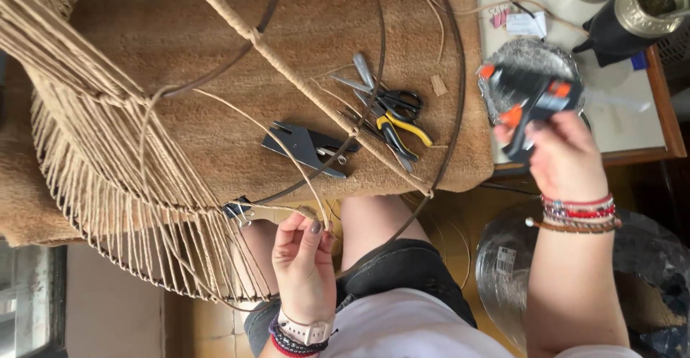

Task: Weaving wicker strands into a lampshade frame and securing them with hot glue

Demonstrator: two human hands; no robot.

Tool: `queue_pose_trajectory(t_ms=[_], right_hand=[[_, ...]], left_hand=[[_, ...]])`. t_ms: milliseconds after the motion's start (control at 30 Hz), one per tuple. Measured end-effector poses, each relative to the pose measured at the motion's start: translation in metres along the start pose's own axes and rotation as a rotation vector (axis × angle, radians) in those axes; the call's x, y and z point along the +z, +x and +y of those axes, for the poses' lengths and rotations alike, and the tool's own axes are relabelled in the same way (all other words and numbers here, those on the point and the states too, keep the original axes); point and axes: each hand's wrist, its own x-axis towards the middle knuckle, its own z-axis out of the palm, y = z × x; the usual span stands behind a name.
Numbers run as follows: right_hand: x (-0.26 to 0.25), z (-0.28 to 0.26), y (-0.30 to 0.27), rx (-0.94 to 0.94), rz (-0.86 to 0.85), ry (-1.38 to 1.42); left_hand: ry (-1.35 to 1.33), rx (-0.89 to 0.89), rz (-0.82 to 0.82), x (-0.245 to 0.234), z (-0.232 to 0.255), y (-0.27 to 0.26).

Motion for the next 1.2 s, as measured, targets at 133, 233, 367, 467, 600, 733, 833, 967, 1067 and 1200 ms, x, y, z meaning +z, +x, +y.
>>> queue_pose_trajectory(t_ms=[133,233,367,467,600,733,833,967,1067,1200], right_hand=[[0.049,-0.002,-0.012,-0.034,-0.076,-0.164],[0.063,0.013,-0.004,0.104,0.023,-0.249],[0.092,0.015,-0.003,0.092,0.127,-0.332],[0.096,0.029,0.002,0.107,0.166,-0.315],[0.101,0.042,0.002,0.079,0.249,-0.361],[0.103,0.04,-0.011,0.097,0.355,-0.392],[0.1,0.03,-0.015,0.073,-0.184,-0.757],[0.11,0.029,-0.012,0.172,-0.606,-0.654],[0.128,0.024,-0.018,0.125,-0.685,-0.616],[0.148,0.016,-0.03,0.074,-0.745,-0.628]], left_hand=[[-0.041,0.039,-0.038,0.001,-0.001,0.0],[-0.056,0.027,-0.036,0.005,-0.001,0.001],[-0.054,-0.009,-0.015,0.002,-0.002,0.001],[-0.056,-0.01,-0.047,0.008,0.005,-0.005],[-0.028,-0.012,-0.046,0.007,0.003,-0.007],[-0.041,-0.03,0.008,0.005,0.0,-0.006],[-0.084,-0.054,-0.038,0.005,0.003,-0.01],[-0.092,-0.074,-0.128,0.01,0.009,-0.012],[-0.068,-0.094,-0.127,0.011,0.011,-0.013],[-0.047,-0.081,-0.14,0.012,0.012,-0.013]])
